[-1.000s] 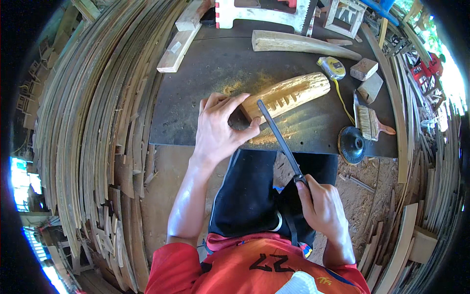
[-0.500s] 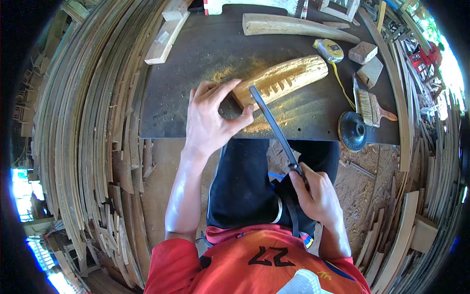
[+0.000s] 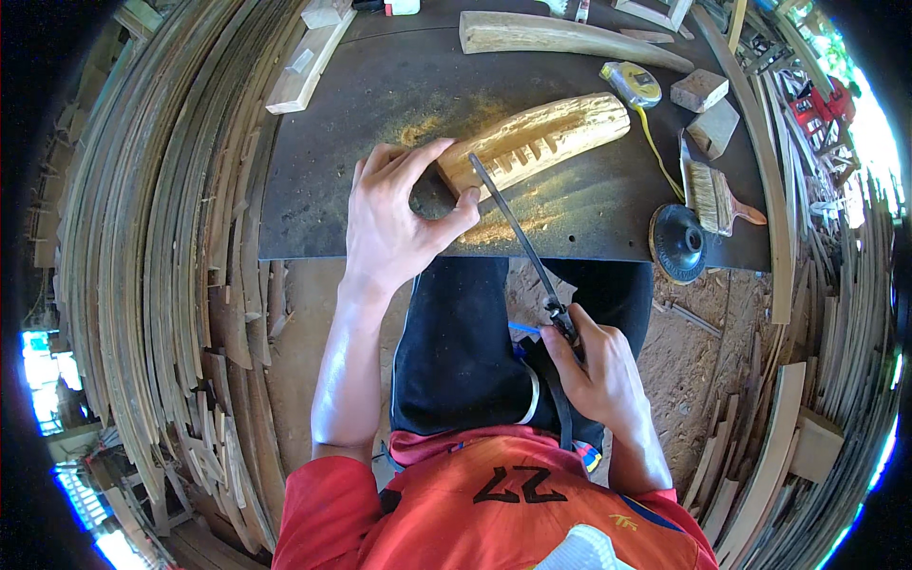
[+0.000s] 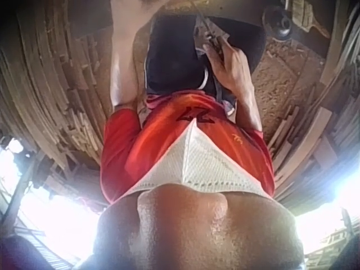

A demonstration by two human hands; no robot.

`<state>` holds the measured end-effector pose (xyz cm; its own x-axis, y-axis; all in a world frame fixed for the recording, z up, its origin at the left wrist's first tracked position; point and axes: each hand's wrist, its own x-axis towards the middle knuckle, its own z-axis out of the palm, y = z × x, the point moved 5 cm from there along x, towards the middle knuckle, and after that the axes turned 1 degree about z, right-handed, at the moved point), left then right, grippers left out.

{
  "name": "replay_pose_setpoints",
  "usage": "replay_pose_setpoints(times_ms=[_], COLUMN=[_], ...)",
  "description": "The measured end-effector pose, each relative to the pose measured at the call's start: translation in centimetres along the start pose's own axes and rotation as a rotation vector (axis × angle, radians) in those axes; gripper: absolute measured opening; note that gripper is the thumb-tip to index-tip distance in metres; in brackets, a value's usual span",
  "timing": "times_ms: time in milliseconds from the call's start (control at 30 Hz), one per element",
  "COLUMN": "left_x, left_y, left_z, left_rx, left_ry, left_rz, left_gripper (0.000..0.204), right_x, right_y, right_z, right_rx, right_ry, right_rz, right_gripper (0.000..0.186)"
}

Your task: Sawing decorative grooves into a piece of wood and cleaning the surface with a brush.

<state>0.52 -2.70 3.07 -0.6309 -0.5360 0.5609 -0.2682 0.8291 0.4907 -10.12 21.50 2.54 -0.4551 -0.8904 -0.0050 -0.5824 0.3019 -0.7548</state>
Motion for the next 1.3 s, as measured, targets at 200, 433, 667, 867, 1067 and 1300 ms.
replay_pose_setpoints(times_ms=[200, 433, 667, 867, 1067, 1300], left_x=[0.5, 1.2, -0.9, -3.3, -1.9, 2.1], left_y=[0.7, 2.7, 14.5, 15.4, 13.4, 9.1], left_z=[-0.3, -2.6, -6.3, -6.3, -6.5, -8.0], left_rx=[0.011, -0.112, -1.425, -1.773, -1.544, -1.042], left_ry=[0.003, 0.099, -0.406, -0.290, -0.214, -0.209], left_rz=[-0.004, 0.157, 0.431, 0.528, 0.411, 0.399], left_gripper=[0.051, 0.044, 0.016, 0.011, 0.018, 0.069], right_x=[-0.1, 0.5, -0.5, -0.3, -0.4, 0.5], right_y=[0.3, 0.6, 2.0, 0.3, 1.1, 0.4], right_z=[-0.7, -2.3, -1.4, -1.0, -0.6, -1.4], right_rx=[0.080, 0.181, 0.161, 0.129, 0.082, 0.020], right_ry=[-0.059, 0.050, 0.027, -0.064, -0.032, 0.070], right_rz=[0.108, 0.090, 0.099, 0.058, 0.114, 0.069], right_gripper=[0.029, 0.030, 0.029, 0.024, 0.035, 0.020])
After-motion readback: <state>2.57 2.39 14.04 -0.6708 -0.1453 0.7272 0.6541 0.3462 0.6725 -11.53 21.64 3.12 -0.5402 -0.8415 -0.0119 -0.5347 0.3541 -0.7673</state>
